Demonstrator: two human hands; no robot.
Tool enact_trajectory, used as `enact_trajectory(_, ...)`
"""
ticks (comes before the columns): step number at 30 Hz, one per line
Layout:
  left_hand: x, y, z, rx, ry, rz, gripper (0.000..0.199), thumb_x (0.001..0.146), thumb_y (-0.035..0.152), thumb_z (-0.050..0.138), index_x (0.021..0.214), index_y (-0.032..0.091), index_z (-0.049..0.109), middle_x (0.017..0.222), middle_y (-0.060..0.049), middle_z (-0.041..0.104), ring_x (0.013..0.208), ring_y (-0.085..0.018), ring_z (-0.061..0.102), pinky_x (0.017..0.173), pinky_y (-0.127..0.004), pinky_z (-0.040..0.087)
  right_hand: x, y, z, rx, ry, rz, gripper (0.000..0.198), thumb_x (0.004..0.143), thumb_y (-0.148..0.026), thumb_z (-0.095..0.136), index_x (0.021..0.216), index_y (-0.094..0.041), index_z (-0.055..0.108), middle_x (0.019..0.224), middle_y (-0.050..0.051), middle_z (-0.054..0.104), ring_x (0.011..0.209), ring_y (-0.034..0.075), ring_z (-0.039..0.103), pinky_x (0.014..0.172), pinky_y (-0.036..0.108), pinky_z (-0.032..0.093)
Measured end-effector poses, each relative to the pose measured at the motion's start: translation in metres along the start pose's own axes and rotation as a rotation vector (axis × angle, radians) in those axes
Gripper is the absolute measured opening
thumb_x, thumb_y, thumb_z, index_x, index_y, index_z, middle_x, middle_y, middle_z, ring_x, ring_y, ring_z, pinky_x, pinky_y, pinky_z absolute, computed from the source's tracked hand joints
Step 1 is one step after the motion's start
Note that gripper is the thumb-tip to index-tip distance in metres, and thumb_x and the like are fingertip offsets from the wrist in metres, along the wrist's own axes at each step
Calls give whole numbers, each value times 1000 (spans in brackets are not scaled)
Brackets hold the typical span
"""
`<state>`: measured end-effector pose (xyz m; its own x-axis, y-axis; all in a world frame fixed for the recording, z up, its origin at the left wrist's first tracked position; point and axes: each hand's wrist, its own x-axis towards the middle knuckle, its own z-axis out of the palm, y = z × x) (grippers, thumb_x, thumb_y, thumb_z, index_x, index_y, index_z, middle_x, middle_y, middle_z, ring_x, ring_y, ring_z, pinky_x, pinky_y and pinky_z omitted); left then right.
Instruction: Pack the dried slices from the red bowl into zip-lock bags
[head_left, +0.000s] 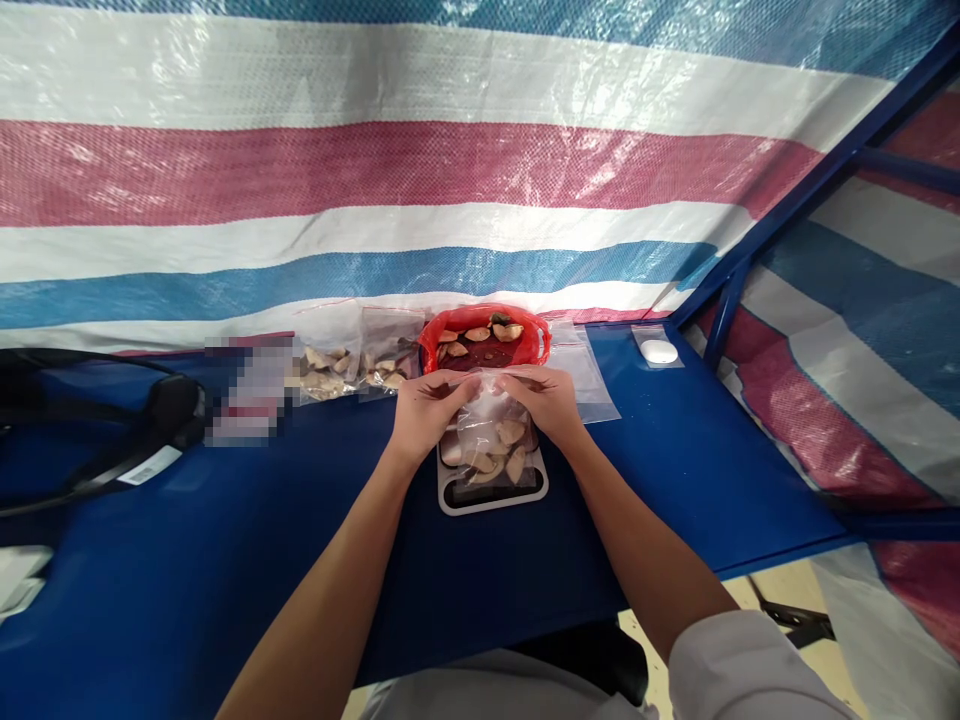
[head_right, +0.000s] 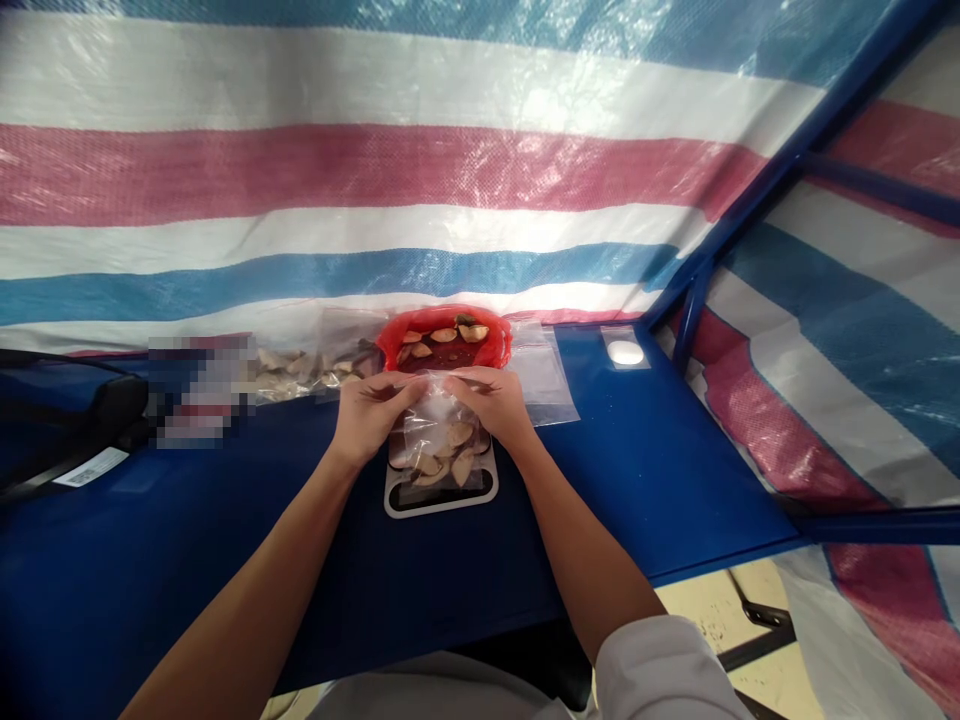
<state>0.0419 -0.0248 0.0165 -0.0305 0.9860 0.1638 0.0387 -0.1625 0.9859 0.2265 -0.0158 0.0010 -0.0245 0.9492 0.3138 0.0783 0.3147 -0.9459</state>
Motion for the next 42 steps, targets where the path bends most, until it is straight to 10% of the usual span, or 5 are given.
enact_trajectory(42, 4, -4, -5, -16, -28, 3, 35, 73, 49, 84, 81, 15, 80, 67, -5, 75, 57, -16, 65, 54, -25, 51, 3, 2, -6, 75, -73, 102, 26, 80, -48, 77, 81, -22, 81, 76, 2, 78, 66, 17, 69, 62, 28, 56)
